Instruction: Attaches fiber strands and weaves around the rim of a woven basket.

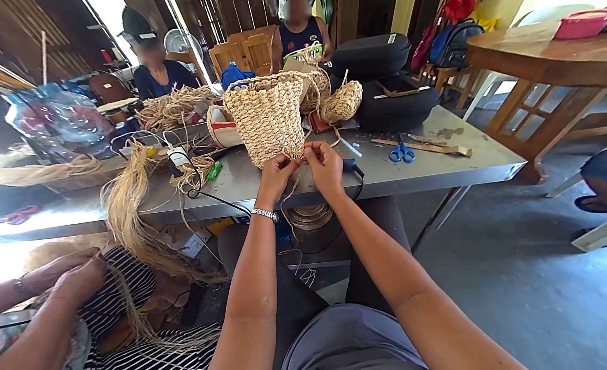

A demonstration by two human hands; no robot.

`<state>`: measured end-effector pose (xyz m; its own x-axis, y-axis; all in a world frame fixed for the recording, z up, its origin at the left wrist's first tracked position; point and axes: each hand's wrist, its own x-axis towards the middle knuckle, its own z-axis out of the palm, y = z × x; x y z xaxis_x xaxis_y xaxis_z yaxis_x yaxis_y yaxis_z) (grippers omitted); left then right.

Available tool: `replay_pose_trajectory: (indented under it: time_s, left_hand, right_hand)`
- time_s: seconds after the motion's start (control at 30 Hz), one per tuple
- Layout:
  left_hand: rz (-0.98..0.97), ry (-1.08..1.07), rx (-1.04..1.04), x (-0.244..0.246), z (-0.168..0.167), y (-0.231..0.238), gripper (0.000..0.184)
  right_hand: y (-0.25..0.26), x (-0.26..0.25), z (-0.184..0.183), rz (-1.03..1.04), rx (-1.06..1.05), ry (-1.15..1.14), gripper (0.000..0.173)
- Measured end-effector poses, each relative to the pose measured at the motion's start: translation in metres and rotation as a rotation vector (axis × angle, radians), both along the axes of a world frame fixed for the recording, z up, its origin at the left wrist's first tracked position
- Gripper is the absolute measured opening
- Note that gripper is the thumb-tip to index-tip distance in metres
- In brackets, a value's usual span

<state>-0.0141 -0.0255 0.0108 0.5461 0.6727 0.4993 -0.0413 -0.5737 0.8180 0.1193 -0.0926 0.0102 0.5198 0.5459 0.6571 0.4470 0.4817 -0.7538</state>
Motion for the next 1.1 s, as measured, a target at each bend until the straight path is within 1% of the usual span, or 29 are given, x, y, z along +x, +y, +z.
replay_pose_trajectory:
  time_s: [0.17,0.27,0.33,0.4,0.53,0.67,0.83,1.1]
  left_hand:
    - [0.001,-0.012,-0.021,0.0,0.0,0.0,0.017]
    - [0.0,-0.036,-0.045,0.001,-0.001,0.001,0.017]
    - [0.012,-0.083,-0.064,0.006,-0.001,0.01,0.018]
    - [0.017,-0.173,-0.104,0.015,-0.003,0.026,0.016]
    - [0.045,-0.241,-0.139,0.017,-0.003,0.028,0.016]
    - [0.084,-0.182,-0.114,0.006,-0.002,0.006,0.018]
    - [0.019,-0.263,-0.175,0.018,-0.002,0.028,0.014]
    - [-0.002,-0.29,-0.199,0.018,-0.002,0.028,0.01]
  right_hand:
    - [0.0,-0.001,0.0,0.01,0.021,0.006,0.022]
    - [0.001,0.0,0.0,0.041,0.034,0.019,0.028]
    - [0.002,0.0,-0.001,0.032,0.023,0.023,0.03]
    - [0.003,-0.001,-0.001,-0.004,-0.01,0.008,0.025]
    - [0.0,-0.003,0.002,-0.026,-0.109,-0.089,0.017]
    - [0.0,-0.005,0.002,-0.001,-0.144,-0.156,0.018]
    - [0.001,-0.005,0.002,0.008,-0.143,-0.158,0.017]
    - [0.001,-0.003,0.002,0.018,-0.132,-0.15,0.016]
